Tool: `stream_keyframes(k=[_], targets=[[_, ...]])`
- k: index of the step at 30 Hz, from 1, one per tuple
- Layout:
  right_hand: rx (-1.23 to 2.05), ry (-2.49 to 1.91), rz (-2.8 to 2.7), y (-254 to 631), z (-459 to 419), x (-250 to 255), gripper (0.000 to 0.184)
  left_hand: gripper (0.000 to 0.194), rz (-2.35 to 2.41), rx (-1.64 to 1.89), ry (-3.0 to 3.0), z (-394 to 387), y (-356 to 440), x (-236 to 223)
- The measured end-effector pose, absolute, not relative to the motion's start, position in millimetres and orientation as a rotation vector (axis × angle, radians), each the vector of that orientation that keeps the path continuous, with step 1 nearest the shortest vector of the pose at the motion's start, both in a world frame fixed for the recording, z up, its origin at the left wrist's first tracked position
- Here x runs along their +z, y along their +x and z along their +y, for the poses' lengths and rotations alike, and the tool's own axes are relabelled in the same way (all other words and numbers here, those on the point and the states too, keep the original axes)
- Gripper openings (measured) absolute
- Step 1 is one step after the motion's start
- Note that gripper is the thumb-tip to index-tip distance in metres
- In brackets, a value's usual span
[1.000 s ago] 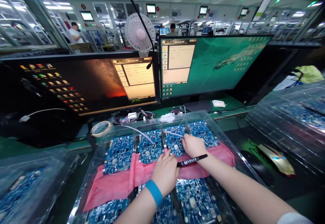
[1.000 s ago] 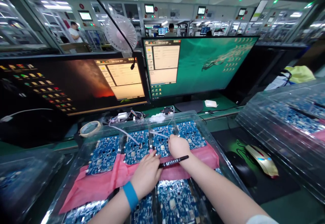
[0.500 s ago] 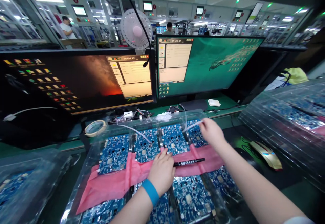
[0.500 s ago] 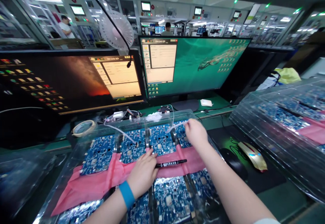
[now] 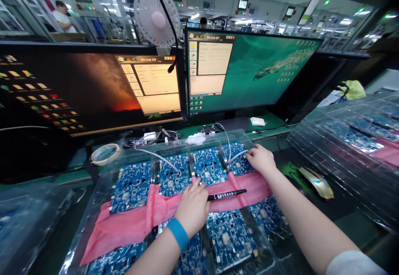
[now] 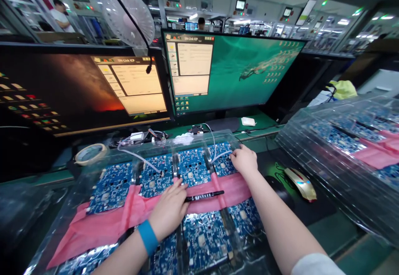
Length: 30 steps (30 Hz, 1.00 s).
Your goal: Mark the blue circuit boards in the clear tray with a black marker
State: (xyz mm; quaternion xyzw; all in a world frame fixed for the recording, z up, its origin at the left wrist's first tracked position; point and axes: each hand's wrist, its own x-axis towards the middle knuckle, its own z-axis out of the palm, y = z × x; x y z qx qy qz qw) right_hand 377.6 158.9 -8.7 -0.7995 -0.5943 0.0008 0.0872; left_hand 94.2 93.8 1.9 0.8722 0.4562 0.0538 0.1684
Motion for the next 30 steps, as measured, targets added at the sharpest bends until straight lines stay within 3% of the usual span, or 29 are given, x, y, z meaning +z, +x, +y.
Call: stream_keyframes(k=[30], targets=[[-0.053, -2.438, -1.856, 363, 159, -6, 0.017, 0.027, 1.315, 0.105, 2.442, 93, 95, 4]])
